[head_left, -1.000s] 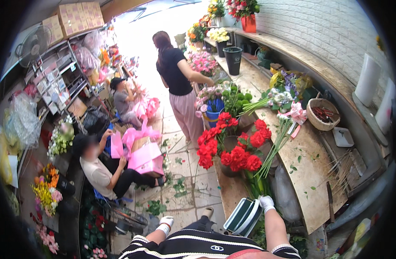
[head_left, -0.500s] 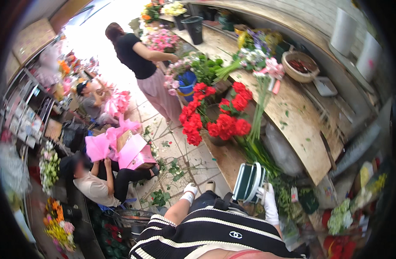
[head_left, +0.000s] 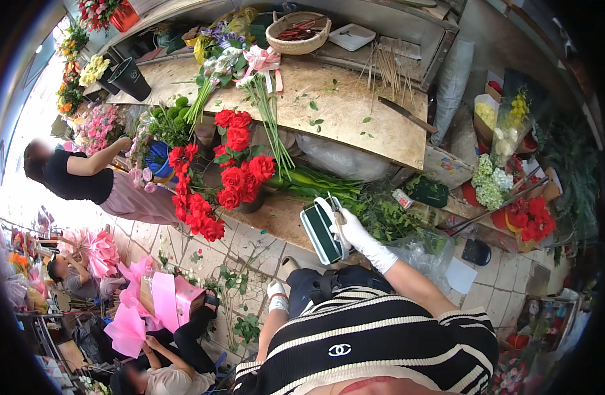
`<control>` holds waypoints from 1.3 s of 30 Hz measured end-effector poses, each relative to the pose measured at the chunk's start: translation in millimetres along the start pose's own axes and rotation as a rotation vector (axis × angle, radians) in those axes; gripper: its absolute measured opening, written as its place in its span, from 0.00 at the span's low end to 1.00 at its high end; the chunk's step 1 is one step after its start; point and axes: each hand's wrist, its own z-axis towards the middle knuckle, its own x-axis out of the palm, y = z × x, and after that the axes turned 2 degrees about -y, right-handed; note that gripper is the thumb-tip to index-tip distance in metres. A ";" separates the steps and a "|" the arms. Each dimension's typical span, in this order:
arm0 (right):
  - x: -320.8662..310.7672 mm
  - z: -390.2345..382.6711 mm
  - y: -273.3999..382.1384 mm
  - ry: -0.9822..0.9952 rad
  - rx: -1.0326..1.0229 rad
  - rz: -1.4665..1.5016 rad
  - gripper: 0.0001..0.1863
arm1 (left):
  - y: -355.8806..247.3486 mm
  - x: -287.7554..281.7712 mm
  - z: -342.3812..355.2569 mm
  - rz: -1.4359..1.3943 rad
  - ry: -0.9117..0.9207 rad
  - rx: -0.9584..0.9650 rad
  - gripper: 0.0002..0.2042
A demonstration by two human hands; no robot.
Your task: The person prepares a floral arrangement by placing a green floral foam block into a pink basket, securing it with tape, and adding stems of green foliage.
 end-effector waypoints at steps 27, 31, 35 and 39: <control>-99.3 5.9 421.9 -0.390 -1.192 -0.741 0.22 | 30.2 -29.7 37.4 -0.093 -0.066 0.078 0.09; -123.9 49.8 428.7 -0.432 -1.036 -0.505 0.23 | 54.1 -46.9 -3.2 -0.162 -0.145 -0.034 0.07; -145.1 70.9 445.7 -0.354 -1.182 -0.767 0.25 | 74.3 -48.4 -37.9 -0.260 -0.204 -0.107 0.06; -176.0 98.9 461.4 -0.365 -1.172 -0.863 0.25 | 60.9 -40.0 -62.5 -0.355 -0.278 -0.082 0.05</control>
